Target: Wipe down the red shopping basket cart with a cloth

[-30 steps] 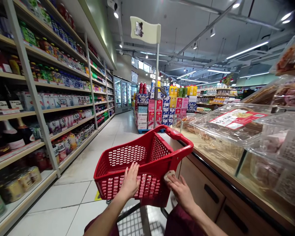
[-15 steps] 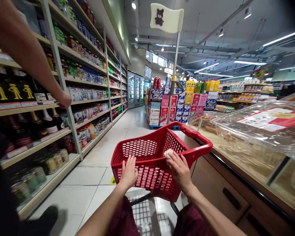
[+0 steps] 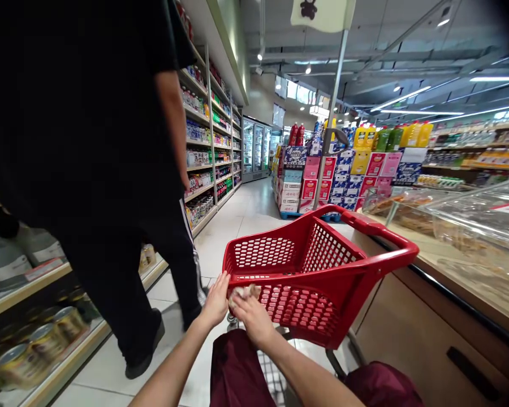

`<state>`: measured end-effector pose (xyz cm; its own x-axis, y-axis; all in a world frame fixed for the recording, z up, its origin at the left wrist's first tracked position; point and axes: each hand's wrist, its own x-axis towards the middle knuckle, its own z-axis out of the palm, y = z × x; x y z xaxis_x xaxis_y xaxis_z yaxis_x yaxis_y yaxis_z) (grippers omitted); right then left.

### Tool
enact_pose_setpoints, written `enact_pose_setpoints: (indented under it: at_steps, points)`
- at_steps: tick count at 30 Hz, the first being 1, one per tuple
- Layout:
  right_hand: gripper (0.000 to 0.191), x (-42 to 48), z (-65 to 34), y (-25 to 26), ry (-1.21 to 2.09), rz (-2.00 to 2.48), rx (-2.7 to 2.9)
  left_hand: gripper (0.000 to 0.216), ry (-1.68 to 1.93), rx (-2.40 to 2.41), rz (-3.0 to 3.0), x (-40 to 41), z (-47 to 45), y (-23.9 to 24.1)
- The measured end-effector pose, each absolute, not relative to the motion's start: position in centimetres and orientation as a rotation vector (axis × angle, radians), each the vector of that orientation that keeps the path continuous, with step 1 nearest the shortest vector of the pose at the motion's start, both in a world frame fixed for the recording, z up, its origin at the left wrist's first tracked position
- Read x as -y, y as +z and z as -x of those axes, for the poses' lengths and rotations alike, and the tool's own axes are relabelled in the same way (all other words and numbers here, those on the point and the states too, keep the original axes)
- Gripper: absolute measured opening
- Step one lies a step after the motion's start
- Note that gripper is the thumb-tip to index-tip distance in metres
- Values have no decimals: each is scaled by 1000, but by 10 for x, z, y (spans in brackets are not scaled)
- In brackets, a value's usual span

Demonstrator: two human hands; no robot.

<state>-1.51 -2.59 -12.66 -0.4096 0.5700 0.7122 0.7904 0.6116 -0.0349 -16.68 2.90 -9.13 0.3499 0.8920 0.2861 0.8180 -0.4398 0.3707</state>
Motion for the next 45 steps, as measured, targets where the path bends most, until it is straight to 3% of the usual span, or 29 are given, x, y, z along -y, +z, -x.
enact_pose_setpoints:
  at_steps: [4, 9, 11, 14, 20, 25, 29, 33, 40, 45]
  points:
    - [28, 42, -1, -137, -330, 1078, 2097, 75, 724, -1478, -2416, -28, 165, -95]
    - [32, 47, -34, -68, 109, 1003, 1730, 70, 1039, -1405, -2091, -9, 134, -67]
    - [30, 48, -46, -47, 363, 983, 1527, 61, 1091, -1161, -1800, 5, 112, -54]
    - [27, 52, -66, -34, 531, 976, 1320, 41, 891, -834, -1375, 27, 79, -42]
    - [32, 63, -73, -59, 291, 1117, 1377, 35, 969, -796, -1102, 44, 48, -32]
    - [55, 66, -55, -97, 294, 1181, 1389, 24, 779, -838, -1237, 39, 48, -23]
    - [36, 43, -75, -76, 28, 1162, 1385, 26, 921, -1031, -1596, 13, 53, -29]
    - [43, 1, -100, -49, -352, 1068, 1623, 25, 1013, -1491, -2280, -21, 56, -41]
    - [33, 6, -98, -150, -451, 1009, 1997, 25, 852, -1625, -2401, -43, 57, -51]
    - [38, 6, -136, -120, -556, 1151, 1782, 27, 776, -1632, -2381, -53, 69, -48]
